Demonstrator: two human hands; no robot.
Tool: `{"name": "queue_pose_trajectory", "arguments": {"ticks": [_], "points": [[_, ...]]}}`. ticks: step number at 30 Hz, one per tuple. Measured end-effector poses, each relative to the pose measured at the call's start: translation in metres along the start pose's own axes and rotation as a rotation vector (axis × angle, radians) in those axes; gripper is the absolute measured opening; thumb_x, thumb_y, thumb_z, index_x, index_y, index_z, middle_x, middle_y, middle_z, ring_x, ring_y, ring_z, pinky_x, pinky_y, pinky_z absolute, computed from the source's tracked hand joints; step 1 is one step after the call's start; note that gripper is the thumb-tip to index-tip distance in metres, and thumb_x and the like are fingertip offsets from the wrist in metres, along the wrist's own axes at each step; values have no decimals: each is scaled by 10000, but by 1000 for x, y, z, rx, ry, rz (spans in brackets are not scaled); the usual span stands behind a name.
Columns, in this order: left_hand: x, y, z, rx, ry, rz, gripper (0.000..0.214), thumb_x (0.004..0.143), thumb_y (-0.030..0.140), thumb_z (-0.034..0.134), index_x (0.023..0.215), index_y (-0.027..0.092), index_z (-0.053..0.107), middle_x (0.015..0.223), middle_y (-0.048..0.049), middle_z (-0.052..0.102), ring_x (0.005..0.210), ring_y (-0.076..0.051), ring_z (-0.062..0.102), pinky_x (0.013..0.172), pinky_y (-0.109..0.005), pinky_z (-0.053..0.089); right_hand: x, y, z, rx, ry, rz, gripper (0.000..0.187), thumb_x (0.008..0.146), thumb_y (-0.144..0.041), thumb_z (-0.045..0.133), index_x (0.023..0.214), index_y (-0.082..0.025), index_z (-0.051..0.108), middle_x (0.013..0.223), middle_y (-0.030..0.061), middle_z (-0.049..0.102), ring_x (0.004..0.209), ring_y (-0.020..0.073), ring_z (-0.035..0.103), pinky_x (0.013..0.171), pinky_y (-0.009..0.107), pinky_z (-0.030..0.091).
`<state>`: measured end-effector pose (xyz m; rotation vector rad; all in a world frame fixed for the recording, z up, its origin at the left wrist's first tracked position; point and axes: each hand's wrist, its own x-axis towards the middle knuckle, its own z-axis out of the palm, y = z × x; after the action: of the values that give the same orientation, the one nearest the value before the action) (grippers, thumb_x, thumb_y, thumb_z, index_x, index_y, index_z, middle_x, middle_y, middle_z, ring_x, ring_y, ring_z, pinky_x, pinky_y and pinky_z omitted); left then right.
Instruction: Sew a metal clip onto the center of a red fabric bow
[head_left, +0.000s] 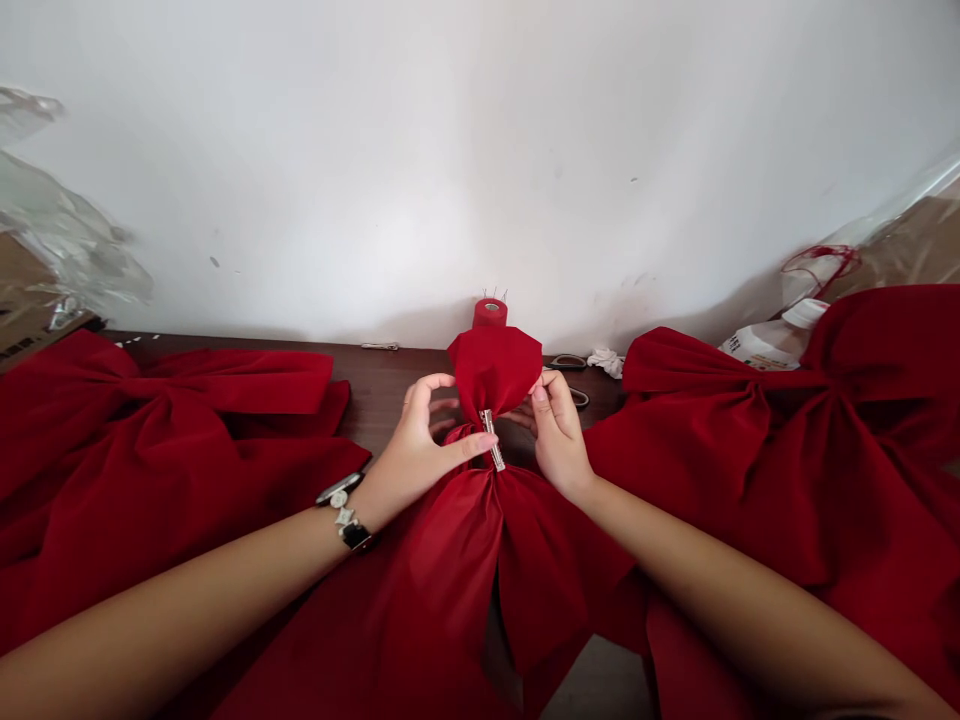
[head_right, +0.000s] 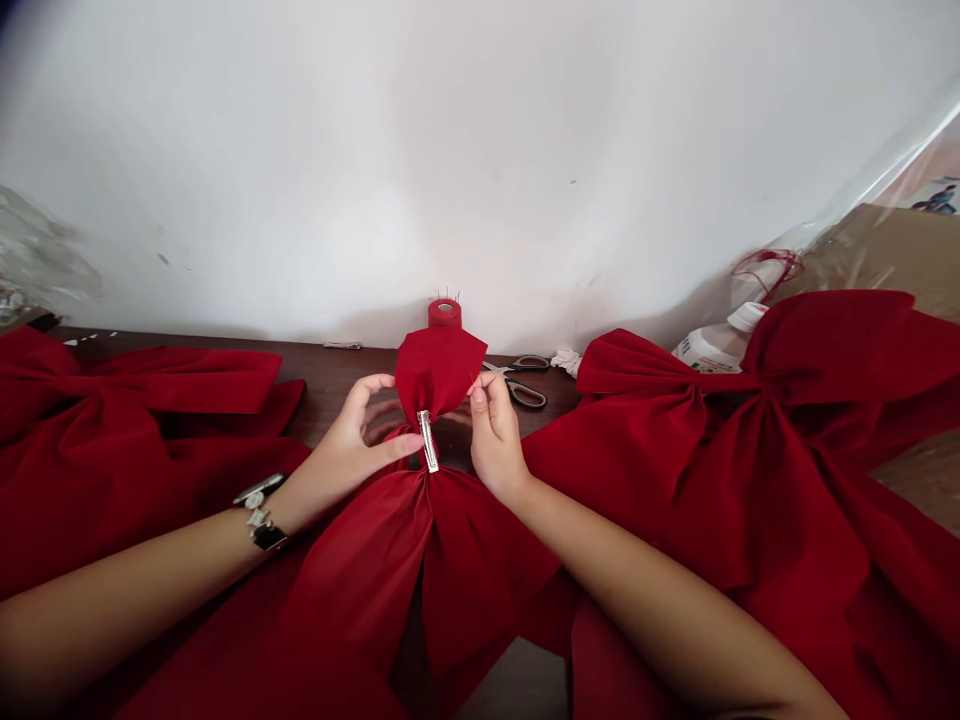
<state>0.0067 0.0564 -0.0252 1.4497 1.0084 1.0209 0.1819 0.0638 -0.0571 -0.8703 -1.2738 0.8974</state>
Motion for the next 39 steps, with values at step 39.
{"name": "queue_pose_trajectory", "arguments": {"ticks": [39], "points": [[3, -20, -7, 139, -423, 219, 501, 931, 293, 491, 1290, 225, 149, 1020, -59, 521, 958, -185, 541, 923, -386, 421, 15, -20, -9, -27, -349, 34, 333, 899, -537, 526, 878, -205, 509, 1025, 40, 574, 1007, 163, 526, 890, 268, 468]]}}
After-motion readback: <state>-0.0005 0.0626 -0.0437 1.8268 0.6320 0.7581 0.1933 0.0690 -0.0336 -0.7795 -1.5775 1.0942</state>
